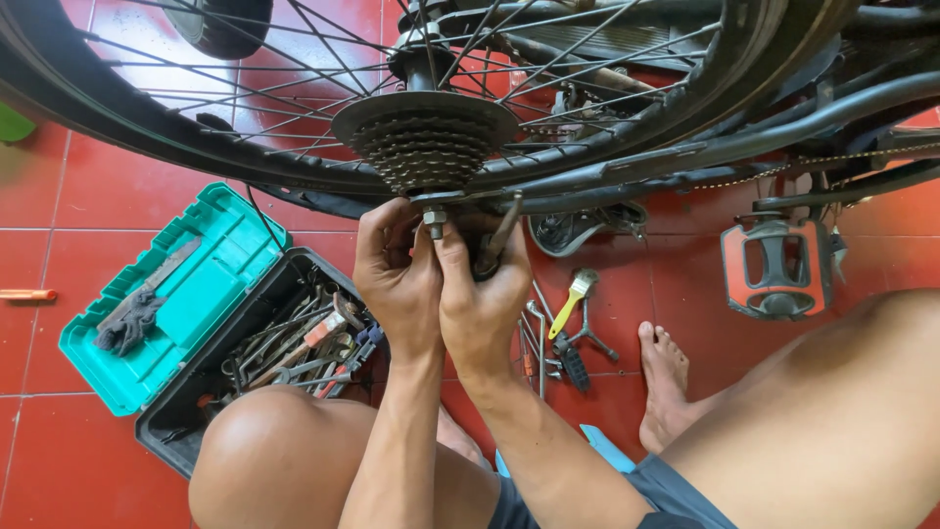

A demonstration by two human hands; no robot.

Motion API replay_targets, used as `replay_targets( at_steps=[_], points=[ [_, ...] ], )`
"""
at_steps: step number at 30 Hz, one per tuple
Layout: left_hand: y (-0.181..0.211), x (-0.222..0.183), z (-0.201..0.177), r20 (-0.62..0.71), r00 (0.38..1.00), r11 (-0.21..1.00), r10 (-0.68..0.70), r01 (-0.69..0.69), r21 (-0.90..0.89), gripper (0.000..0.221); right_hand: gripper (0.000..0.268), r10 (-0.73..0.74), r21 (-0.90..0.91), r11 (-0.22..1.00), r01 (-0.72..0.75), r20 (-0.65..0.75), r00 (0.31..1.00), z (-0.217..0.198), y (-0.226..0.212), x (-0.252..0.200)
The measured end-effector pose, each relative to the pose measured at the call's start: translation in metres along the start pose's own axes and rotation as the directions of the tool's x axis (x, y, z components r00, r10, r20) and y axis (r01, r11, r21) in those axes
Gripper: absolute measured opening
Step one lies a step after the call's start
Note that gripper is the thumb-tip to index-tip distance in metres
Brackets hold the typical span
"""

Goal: Repairing and cleaning a bicycle's rear derailleur and chain using a brush and hand tools.

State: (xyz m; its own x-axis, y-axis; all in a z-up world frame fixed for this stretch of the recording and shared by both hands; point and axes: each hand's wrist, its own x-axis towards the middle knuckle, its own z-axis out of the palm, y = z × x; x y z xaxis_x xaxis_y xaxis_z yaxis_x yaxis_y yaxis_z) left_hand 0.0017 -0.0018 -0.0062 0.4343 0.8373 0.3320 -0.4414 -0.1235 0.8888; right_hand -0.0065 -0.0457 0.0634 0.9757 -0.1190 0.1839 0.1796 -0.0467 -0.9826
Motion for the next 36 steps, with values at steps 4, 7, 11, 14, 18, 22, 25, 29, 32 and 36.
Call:
replay_targets(
  at_steps=[4,7,11,14,18,22,25,29,32,36],
  points=[
    [0.004,-0.001,0.001,-0.009,1.000,1.000,-0.010,0.010,0.009,0.026,0.010,0.059,0.033,0.998,-0.059,-0.020,0.998,0.001,-0.001,0.002],
    [0.003,-0.001,0.001,0.004,1.000,1.000,-0.021,0.021,-0.008,0.026,0.019,0.110,0.075,0.991,-0.109,-0.003,0.994,-0.001,0.010,0.003],
    [0.000,-0.001,-0.001,0.003,1.000,1.000,-0.013,0.013,-0.005,0.027,0.014,0.119,0.040,0.992,-0.118,-0.022,0.993,0.002,0.004,0.002],
    [0.003,0.000,-0.002,0.012,1.000,1.000,-0.010,0.010,0.024,0.029,0.018,0.149,0.068,0.987,-0.148,-0.014,0.989,0.003,0.014,0.001],
    [0.003,-0.001,0.001,0.003,1.000,1.000,-0.017,0.017,0.006,0.028,0.014,0.103,0.018,0.995,-0.103,-0.010,0.995,0.001,-0.005,0.005],
    [0.005,0.000,0.000,0.012,1.000,0.999,-0.029,0.029,0.026,0.029,0.021,0.157,0.099,0.983,-0.156,-0.004,0.988,0.000,0.014,0.005],
    [0.004,0.000,0.000,0.025,0.999,0.999,-0.027,0.026,0.042,0.030,0.021,0.143,0.076,0.987,-0.142,-0.009,0.990,0.000,-0.002,0.007],
    [0.005,-0.001,0.000,0.005,1.000,1.000,-0.025,0.024,0.019,0.029,0.020,0.147,0.037,0.988,-0.147,0.001,0.989,-0.001,0.011,0.005],
    [0.004,0.000,0.000,0.011,1.000,0.999,-0.022,0.022,0.027,0.031,0.022,0.150,0.063,0.987,-0.150,0.004,0.989,0.000,0.003,0.006],
    [0.003,-0.001,0.001,0.000,1.000,1.000,-0.019,0.019,0.013,0.030,0.015,0.134,0.026,0.991,-0.134,-0.014,0.991,0.000,-0.004,0.006]
  ],
)
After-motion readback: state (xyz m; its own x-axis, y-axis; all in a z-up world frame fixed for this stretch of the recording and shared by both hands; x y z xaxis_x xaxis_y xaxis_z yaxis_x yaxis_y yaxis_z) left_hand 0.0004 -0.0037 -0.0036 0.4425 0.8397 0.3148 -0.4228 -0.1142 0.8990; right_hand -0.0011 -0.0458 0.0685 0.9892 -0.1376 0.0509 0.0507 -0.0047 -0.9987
